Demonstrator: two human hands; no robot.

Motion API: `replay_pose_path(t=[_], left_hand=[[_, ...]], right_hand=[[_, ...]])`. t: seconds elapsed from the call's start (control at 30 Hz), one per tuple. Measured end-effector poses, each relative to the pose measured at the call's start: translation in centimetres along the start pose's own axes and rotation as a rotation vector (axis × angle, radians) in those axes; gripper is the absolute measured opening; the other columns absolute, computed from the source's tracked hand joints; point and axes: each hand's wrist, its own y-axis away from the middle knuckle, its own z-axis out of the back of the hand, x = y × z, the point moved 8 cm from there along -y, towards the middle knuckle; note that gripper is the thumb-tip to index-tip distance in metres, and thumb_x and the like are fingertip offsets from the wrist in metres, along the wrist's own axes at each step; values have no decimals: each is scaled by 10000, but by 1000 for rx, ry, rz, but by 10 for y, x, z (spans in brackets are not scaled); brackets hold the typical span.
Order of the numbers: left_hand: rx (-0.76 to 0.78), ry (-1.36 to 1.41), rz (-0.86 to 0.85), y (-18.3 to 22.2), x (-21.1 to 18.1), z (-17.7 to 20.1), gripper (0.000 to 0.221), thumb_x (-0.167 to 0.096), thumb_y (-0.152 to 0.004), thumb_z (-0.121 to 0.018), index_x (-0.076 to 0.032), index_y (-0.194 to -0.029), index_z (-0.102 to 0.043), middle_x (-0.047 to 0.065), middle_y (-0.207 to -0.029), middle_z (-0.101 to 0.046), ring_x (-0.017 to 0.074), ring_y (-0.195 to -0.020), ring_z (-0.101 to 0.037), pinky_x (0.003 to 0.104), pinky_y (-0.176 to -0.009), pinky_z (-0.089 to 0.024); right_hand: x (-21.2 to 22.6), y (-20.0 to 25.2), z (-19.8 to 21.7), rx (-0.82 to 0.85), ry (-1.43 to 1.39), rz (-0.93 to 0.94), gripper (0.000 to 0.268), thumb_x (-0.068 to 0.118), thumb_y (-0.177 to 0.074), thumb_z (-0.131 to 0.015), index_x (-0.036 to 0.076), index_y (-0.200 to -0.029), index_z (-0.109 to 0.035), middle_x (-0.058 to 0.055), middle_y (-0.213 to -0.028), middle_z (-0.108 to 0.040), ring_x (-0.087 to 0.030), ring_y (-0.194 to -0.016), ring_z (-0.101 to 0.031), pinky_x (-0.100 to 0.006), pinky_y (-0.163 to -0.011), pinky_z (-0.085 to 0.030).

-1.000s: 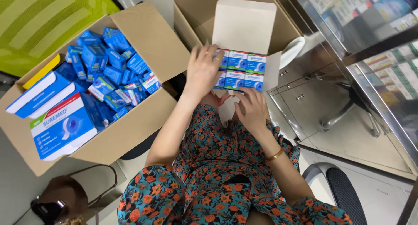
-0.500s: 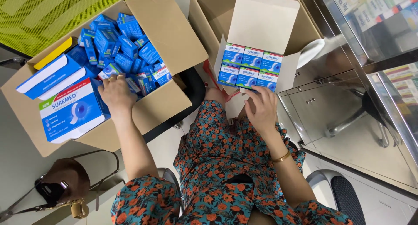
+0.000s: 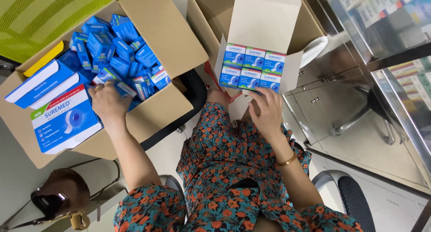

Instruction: Organizing and packing small boxes of medical supplies into a larger box.

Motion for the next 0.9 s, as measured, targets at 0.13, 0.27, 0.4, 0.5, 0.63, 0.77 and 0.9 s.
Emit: replay_pose_path(t=[0.13, 0.27, 0.4, 0.5, 0.63, 0.77, 0.9], left_hand=[[0, 39, 38, 2, 13, 0, 598, -323, -615, -948, -74, -1121, -749, 165, -989, -737, 405, -993, -642, 473, -827, -550], [-33, 94, 91, 2, 4, 22, 507, -266, -711, -914, -96, -1159, -748, 145, -957, -741, 376, -976, -659, 487, -766, -547], [-115, 442, 99, 9, -34, 61, 435, -195, -859, -873, -93, -1245, -702, 112, -946, -747, 283, -886, -713, 425, -743, -554], [-135, 904, 3, 22, -93, 83, 436, -66, -904, -802, -71, -1311, -649, 69, -935, -722, 161, -804, -714, 273, -696, -571], [101, 1096, 3, 48, -175, 68, 467, -46, -854, -794, -75, -1296, -647, 38, -865, -709, 101, -699, -643, 253, -610, -532], [261, 1325, -113, 70, -237, 55, 483, -52, -840, -794, -52, -1291, -622, 23, -866, -733, 85, -722, -687, 236, -638, -566], [235, 1391, -113, 72, -248, 28, 492, -113, -893, -800, -40, -1325, -575, 39, -1013, -745, 80, -833, -725, 241, -713, -594]], right_hand=[[3, -2, 1, -15, 5, 25, 361, 121, -908, -767, 112, -1256, -674, -61, -1324, -591, -313, -1262, -524, -488, -1067, -387], [3, -1, 1, -18, -10, 15, 362, 118, -904, -769, 113, -1253, -674, -61, -1325, -592, -317, -1260, -521, -484, -1064, -390], [5, -2, 3, -40, -16, -1, 386, 118, -889, -779, 114, -1259, -669, -58, -1326, -597, -316, -1262, -525, -475, -1068, -399], [21, -12, 11, -79, -86, 39, 447, 141, -870, -808, 89, -1284, -650, -68, -1321, -594, -315, -1250, -533, -472, -1070, -401], [56, -39, 28, -81, -215, 95, 593, 215, -812, -863, 34, -1317, -611, -98, -1321, -591, -326, -1239, -537, -471, -1075, -402], [67, -51, 22, 3, -296, 129, 747, 251, -746, -897, 1, -1376, -582, -136, -1344, -591, -338, -1240, -555, -461, -1074, -441], [42, -52, 2, -21, -280, 113, 709, 233, -774, -901, 41, -1386, -599, -133, -1320, -616, -313, -1219, -600, -419, -1075, -497]])
